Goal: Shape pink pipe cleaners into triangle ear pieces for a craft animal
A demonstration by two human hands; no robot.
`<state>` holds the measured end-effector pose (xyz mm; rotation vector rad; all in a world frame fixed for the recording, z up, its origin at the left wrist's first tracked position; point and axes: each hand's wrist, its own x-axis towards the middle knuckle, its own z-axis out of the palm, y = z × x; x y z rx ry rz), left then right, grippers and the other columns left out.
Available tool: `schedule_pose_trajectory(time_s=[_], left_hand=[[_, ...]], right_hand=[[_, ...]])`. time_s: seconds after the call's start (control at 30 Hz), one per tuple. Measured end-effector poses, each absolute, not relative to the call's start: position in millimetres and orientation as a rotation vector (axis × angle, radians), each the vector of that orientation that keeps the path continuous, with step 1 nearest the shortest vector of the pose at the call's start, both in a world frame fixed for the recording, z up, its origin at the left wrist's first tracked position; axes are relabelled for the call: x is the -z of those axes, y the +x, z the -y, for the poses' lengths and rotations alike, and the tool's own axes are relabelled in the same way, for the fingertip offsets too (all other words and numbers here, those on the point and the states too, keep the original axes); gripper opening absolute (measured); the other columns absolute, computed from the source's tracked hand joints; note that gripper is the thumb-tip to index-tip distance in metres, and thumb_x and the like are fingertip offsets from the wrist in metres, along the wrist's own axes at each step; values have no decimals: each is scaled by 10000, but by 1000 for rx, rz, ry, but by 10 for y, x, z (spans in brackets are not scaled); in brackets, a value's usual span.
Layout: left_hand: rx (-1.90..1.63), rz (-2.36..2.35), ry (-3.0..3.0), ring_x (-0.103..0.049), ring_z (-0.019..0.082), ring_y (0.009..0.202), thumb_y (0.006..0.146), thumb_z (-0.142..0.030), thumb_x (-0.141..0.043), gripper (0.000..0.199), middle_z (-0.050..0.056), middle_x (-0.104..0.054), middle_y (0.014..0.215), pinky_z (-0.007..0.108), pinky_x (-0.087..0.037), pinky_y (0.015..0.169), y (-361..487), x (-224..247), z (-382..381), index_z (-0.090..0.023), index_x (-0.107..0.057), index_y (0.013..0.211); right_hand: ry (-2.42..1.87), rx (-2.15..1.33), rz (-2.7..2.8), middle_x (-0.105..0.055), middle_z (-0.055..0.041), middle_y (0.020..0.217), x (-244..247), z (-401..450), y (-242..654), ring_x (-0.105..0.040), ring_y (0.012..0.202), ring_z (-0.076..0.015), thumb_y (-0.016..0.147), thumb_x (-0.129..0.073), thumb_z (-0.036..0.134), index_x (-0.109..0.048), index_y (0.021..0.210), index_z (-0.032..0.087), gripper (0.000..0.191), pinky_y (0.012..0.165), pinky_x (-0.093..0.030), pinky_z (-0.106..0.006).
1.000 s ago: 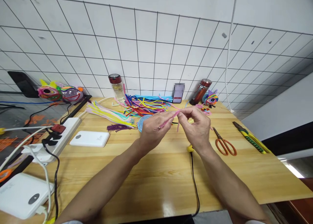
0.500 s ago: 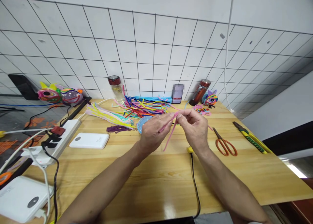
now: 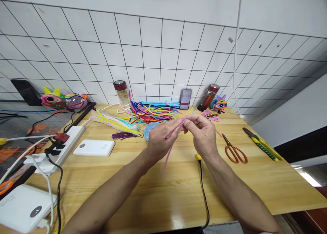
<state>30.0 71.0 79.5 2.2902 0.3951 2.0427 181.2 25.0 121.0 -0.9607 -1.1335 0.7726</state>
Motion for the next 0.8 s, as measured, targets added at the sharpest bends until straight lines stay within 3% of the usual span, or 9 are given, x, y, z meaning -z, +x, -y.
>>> schedule_pose_trajectory(time_s=[0.8], left_hand=[[-1983,-404,2133,-847,176,1086,1023,-127,-721,353,60,-865,1209,279,-675,1026,320,-786,-714,-249,-804,1344]], right_hand=[[-951,-834,1180,-767,3,717,-1223,-247,1875,-725,649,-160,829,-889,373,-872,999,236,218,629,-614,-296]])
